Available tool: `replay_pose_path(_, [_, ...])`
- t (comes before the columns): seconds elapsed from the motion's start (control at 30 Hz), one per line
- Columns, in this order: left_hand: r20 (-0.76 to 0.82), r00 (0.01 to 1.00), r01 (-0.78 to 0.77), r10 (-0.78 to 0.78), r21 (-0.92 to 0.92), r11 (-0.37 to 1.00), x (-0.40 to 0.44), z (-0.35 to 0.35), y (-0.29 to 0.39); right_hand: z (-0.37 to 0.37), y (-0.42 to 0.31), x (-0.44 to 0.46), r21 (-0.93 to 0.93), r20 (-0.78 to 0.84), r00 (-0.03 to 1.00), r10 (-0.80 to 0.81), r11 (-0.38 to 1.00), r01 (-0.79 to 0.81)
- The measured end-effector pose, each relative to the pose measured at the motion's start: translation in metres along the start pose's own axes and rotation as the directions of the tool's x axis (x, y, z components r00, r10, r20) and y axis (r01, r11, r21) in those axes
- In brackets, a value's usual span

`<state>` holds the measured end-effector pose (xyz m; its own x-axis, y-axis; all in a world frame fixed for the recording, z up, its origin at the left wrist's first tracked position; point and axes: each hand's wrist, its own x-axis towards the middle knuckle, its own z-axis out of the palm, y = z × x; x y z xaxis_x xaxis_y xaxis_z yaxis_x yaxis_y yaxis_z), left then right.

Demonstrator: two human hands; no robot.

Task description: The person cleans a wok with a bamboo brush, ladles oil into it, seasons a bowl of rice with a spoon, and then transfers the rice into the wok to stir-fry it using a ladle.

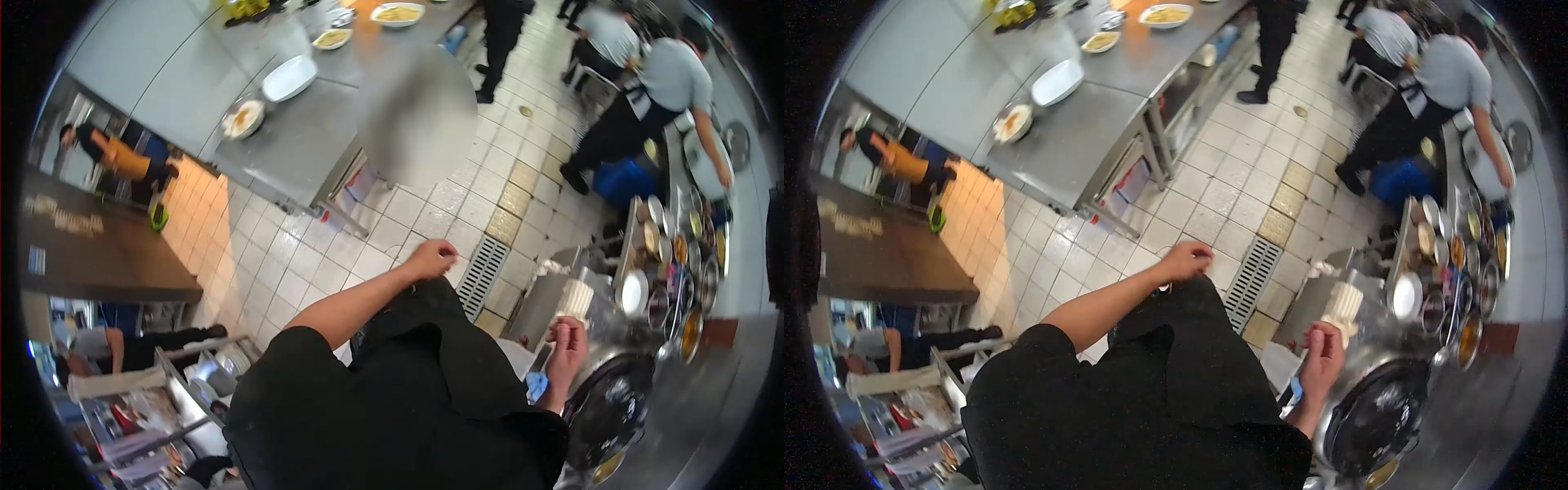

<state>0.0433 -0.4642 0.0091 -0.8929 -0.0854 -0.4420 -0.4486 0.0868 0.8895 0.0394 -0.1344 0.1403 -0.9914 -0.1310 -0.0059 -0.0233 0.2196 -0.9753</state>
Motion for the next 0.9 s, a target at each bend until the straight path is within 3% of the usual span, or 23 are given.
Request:
replay_pose_path(0.07, [-0.186,0.973,0.056,-0.135,-0.377,0.924,0.000,-0.049,-0.008,0.033,-0.013,0.011,0.035,0.144,0.986,0.089,0.995,-0.095])
replay_pose_path(0.13, [-0.324,0.925,-0.026,-0.198,-0.574,0.818,-0.004,-0.105,-0.007,0.055,-0.004,0.021,0.020,0.231,0.970,0.081,0.996,-0.088])
replay_pose_path(0.2, [-0.489,0.842,-0.188,-0.226,-0.659,0.728,0.001,-0.169,-0.020,0.068,-0.004,0.033,0.016,0.308,0.944,0.123,0.991,-0.134])
replay_pose_path(0.27, [-0.554,0.812,-0.373,-0.184,-0.735,0.567,0.003,-0.245,-0.036,0.082,-0.006,0.048,-0.028,0.332,0.931,0.152,0.988,-0.151])
replay_pose_path(0.33, [-0.635,0.743,-0.526,-0.211,-0.749,0.403,0.003,-0.322,-0.048,0.095,-0.005,0.065,-0.072,0.344,0.920,0.188,0.982,-0.174])
replay_pose_path(0.4, [-0.730,0.628,-0.631,-0.272,-0.681,0.370,0.007,-0.397,-0.060,0.114,-0.002,0.082,-0.025,0.286,0.929,0.235,0.971,-0.238])
replay_pose_path(0.47, [-0.736,0.507,-0.700,-0.447,-0.655,0.285,0.003,-0.456,-0.047,0.141,-0.009,0.097,-0.069,0.242,0.946,0.214,0.977,-0.203])
replay_pose_path(0.5, [-0.739,0.507,-0.704,-0.444,-0.652,0.282,0.005,-0.480,-0.057,0.155,-0.012,0.105,-0.073,0.243,0.942,0.231,0.973,-0.220])
replay_pose_path(0.57, [-0.746,0.278,-0.709,-0.605,-0.584,0.395,0.016,-0.528,-0.073,0.186,-0.019,0.116,-0.089,0.259,0.923,0.285,0.959,-0.270])
replay_pose_path(0.7, [-0.748,0.229,-0.697,-0.624,-0.573,0.431,0.022,-0.553,-0.087,0.233,-0.028,0.134,-0.169,0.340,0.911,0.235,0.968,-0.186])
replay_pose_path(0.83, [-0.745,0.343,-0.673,-0.572,-0.620,0.404,0.023,-0.562,-0.110,0.236,-0.034,0.141,-0.277,0.348,0.886,0.307,0.937,-0.216])
replay_pose_path(0.9, [-0.721,0.307,-0.677,-0.621,-0.624,0.390,0.024,-0.556,-0.119,0.241,-0.034,0.148,-0.278,0.335,0.890,0.309,0.935,-0.220])
